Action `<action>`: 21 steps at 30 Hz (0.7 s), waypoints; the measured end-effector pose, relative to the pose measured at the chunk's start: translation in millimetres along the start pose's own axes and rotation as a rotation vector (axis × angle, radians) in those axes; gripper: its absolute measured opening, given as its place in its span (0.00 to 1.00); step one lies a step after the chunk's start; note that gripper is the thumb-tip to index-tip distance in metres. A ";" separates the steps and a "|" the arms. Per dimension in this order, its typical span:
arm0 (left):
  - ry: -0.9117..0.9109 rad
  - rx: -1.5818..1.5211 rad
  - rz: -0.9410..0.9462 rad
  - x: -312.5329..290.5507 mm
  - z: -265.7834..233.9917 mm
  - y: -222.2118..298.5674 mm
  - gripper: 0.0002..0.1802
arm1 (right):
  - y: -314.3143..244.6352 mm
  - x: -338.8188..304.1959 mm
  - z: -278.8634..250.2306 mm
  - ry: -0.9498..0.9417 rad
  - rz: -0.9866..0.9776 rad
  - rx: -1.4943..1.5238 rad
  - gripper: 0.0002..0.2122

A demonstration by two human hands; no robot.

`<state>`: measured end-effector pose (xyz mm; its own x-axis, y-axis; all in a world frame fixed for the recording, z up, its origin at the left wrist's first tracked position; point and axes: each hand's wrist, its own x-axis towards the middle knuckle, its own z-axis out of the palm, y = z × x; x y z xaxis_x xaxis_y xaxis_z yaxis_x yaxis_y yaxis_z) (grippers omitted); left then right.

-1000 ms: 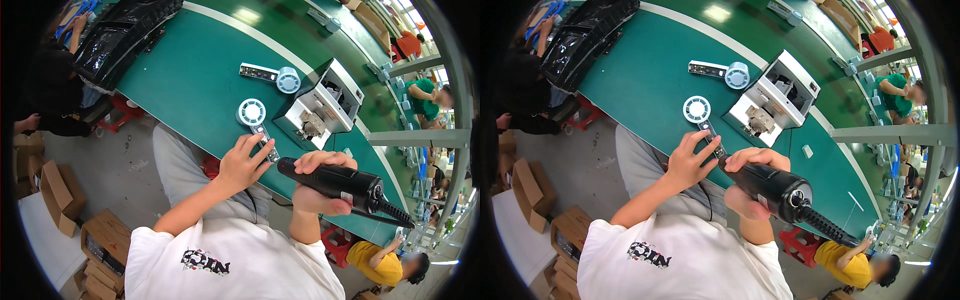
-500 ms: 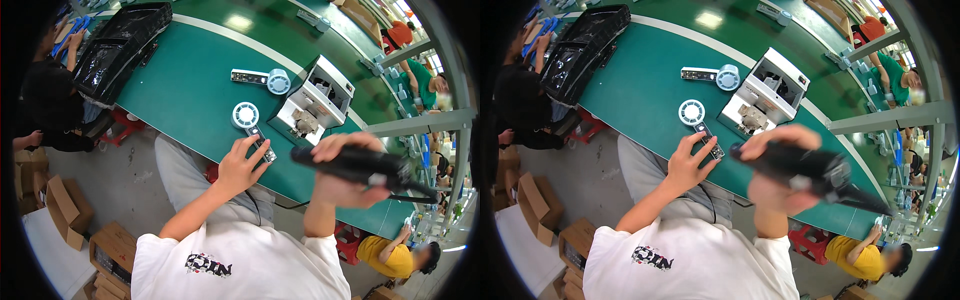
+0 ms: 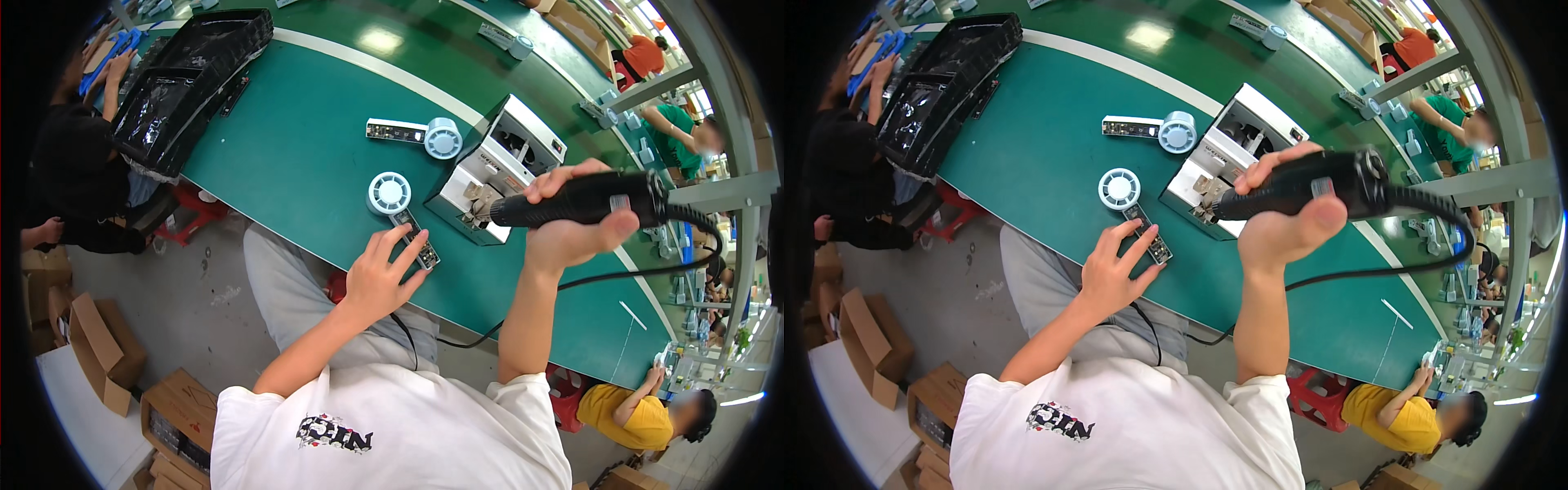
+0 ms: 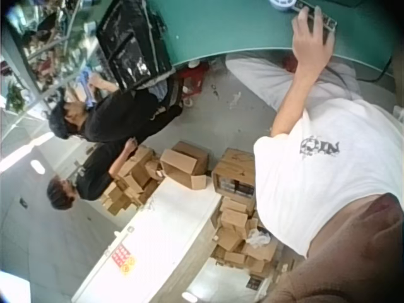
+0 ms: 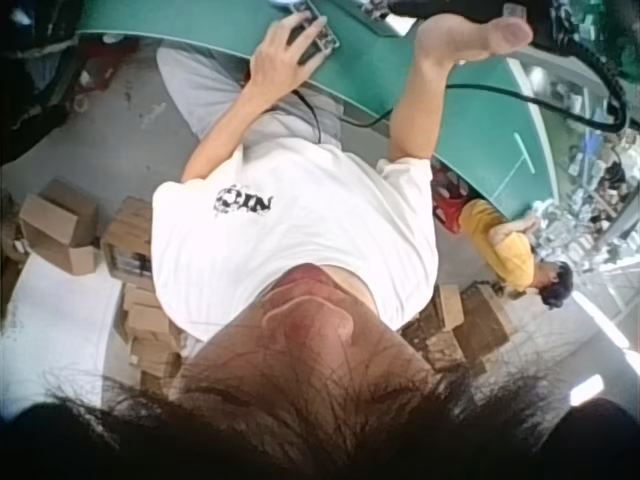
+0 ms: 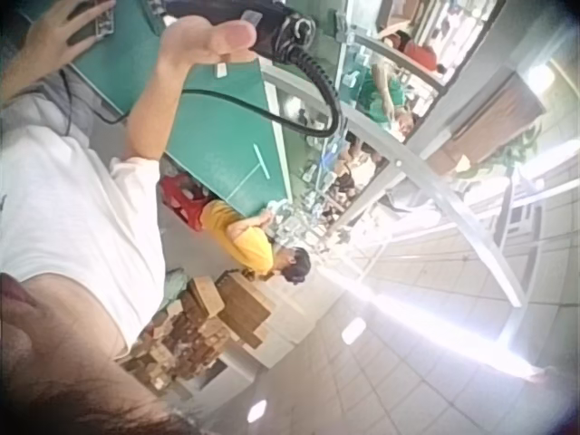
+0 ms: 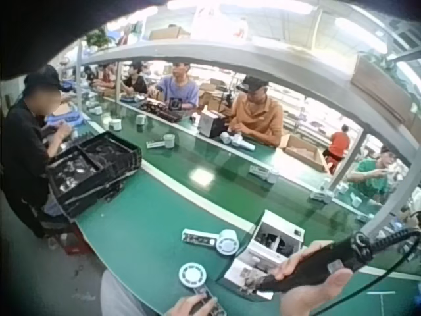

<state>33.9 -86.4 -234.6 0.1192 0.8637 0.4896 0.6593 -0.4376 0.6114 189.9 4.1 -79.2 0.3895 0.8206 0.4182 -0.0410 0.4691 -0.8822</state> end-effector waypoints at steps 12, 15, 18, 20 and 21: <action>-0.014 -0.032 0.013 0.9 -0.8 -4.0 0.33 | -10.8 -54.1 -23.4 -0.072 -0.019 0.165 0.40; -0.018 -0.022 0.011 -0.3 -0.8 -4.3 0.33 | -7.1 -60.0 -21.1 -0.083 -0.019 0.176 0.41; -0.018 -0.021 0.010 -0.5 0.8 -5.0 0.33 | -0.5 -63.6 -23.1 -0.102 0.001 0.179 0.41; -0.011 -0.029 0.014 -0.4 1.5 -5.2 0.33 | 0.7 -64.4 -23.5 -0.077 -0.010 0.158 0.41; -0.011 -0.028 0.015 -0.3 1.5 -5.0 0.33 | 0.7 -64.6 -23.2 -0.077 -0.009 0.157 0.41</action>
<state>31.7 -84.1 -238.8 0.1370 0.8596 0.4923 0.6360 -0.4573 0.6216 186.1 -56.1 -111.9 0.3190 0.8359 0.4466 -0.1836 0.5168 -0.8362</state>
